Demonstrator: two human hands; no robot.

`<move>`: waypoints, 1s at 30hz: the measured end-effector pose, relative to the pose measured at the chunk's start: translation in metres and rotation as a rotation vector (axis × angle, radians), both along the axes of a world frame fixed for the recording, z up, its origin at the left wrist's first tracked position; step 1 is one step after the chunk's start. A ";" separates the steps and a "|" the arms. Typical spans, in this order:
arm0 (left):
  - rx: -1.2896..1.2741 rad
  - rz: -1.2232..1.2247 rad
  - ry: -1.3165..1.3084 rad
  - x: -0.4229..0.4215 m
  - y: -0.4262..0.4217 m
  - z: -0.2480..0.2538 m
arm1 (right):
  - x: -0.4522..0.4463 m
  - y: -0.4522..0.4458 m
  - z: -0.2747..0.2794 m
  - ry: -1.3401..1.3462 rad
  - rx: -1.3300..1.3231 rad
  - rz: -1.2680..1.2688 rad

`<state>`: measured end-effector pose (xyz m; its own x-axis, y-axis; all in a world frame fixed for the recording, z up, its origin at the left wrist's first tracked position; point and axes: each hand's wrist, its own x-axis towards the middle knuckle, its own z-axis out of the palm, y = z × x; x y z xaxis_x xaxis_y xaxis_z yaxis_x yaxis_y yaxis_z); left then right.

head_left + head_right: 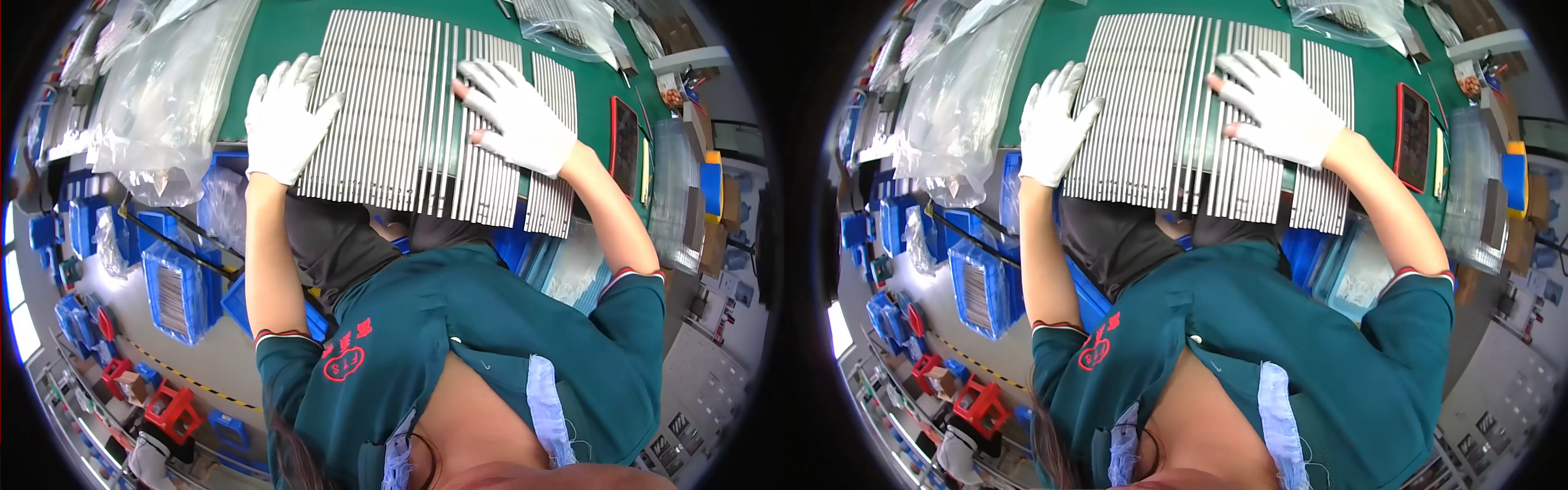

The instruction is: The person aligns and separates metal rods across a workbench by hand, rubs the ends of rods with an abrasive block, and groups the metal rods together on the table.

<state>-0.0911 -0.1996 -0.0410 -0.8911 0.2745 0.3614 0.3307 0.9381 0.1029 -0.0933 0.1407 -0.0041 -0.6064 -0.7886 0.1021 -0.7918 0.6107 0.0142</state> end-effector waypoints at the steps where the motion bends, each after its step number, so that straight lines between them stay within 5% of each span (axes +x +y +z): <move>1: 0.000 0.002 0.002 0.000 0.001 0.001 | 0.000 0.000 0.001 -0.005 -0.004 -0.006; 7: 0.044 -0.016 0.039 -0.001 -0.001 0.000 | -0.018 -0.081 -0.005 -0.005 -0.127 0.072; 11: 0.379 -0.126 -0.008 -0.007 -0.031 -0.013 | -0.026 -0.101 -0.010 0.029 -0.068 0.091; 16: 0.085 -0.057 0.157 -0.007 -0.036 -0.007 | -0.018 -0.066 0.003 -0.014 0.056 0.085; 24: 0.219 0.002 0.176 -0.008 -0.036 -0.015 | -0.040 -0.149 -0.014 0.111 -0.133 0.157; 30: 0.225 0.054 0.124 -0.004 -0.033 -0.008 | -0.038 -0.126 -0.016 0.092 -0.003 0.184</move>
<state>-0.0956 -0.2323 -0.0493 -0.8475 0.1285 0.5150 0.3041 0.9128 0.2726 -0.1315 0.0148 -0.0205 -0.4404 -0.8847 0.1529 -0.8853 0.4563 0.0896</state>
